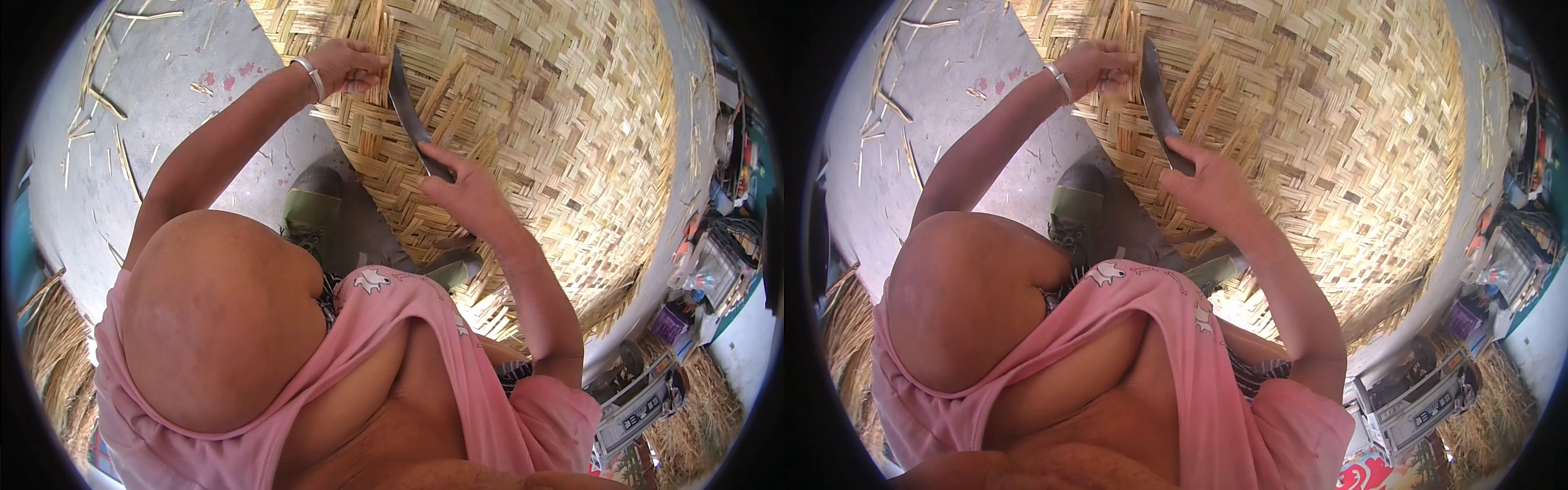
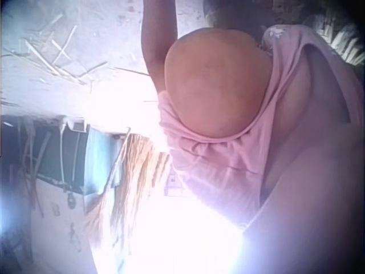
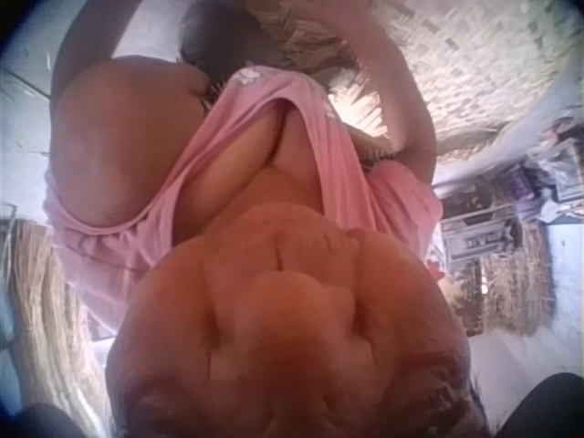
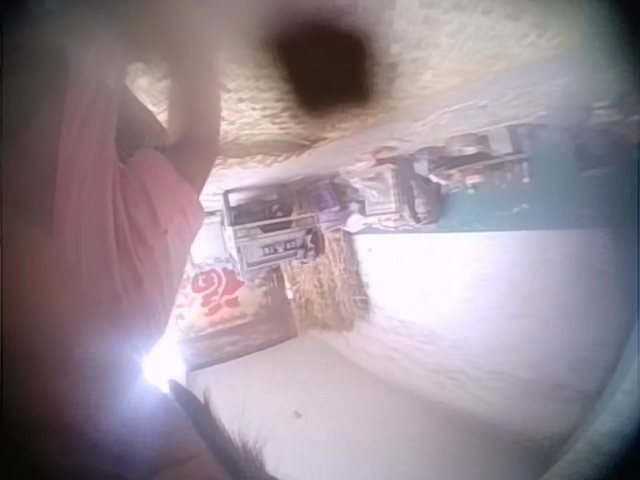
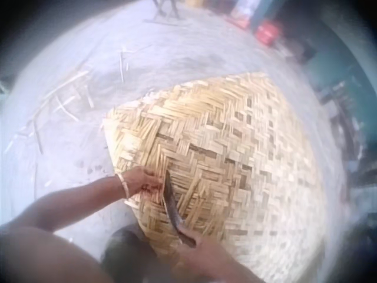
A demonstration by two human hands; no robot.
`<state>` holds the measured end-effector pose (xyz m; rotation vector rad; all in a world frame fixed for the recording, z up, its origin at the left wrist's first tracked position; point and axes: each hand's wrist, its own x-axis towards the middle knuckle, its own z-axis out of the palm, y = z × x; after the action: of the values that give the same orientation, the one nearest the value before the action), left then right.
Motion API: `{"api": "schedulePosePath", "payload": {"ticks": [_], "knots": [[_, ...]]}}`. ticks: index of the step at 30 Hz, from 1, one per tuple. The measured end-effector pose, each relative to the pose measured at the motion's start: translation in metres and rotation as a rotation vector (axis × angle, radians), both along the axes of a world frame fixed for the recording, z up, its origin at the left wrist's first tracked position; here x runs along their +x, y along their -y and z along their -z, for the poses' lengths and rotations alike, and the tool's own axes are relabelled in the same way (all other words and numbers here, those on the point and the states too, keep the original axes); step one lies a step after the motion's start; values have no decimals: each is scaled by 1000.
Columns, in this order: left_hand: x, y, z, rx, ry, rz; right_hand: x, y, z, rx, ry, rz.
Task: The person is weaving a large round basket using thin bamboo strips. They use a curved metal tool to press and secure the strips into the existing weave pattern, occasionally picking up new strips from the floor.
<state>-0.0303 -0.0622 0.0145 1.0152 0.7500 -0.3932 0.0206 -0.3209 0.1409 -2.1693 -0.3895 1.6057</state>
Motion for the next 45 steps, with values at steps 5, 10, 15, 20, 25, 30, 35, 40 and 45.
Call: {"api": "schedulePosePath", "payload": {"ticks": [5, 10, 15, 20, 25, 30, 35, 40, 45], "knots": [[1, 1, 2, -53, 35, 1, -16, 1, 25, 98, 337, -144], [7, 5, -1, 106, -5, 5, -24, -27, 38, -69, 424, -232], [10, 2, 11, 136, -19, 48, -24, -44, 55, -88, 515, -221], [11, 7, -9, 120, -137, 61, -25, -44, 61, -82, 523, -214], [2, 16, -18, -16, -288, 53, -23, -44, 62, -62, 514, -216], [-16, 27, -7, -235, -347, 27, -23, -40, 63, -37, 518, -210], [0, 23, 9, -60, -376, -29, -23, -38, 67, -22, 523, -220], [20, 25, 11, 129, -330, -103, -24, -37, 70, -31, 560, -247], [15, 28, -4, 178, -288, -96, -22, -37, 68, -38, 565, -260]]}}
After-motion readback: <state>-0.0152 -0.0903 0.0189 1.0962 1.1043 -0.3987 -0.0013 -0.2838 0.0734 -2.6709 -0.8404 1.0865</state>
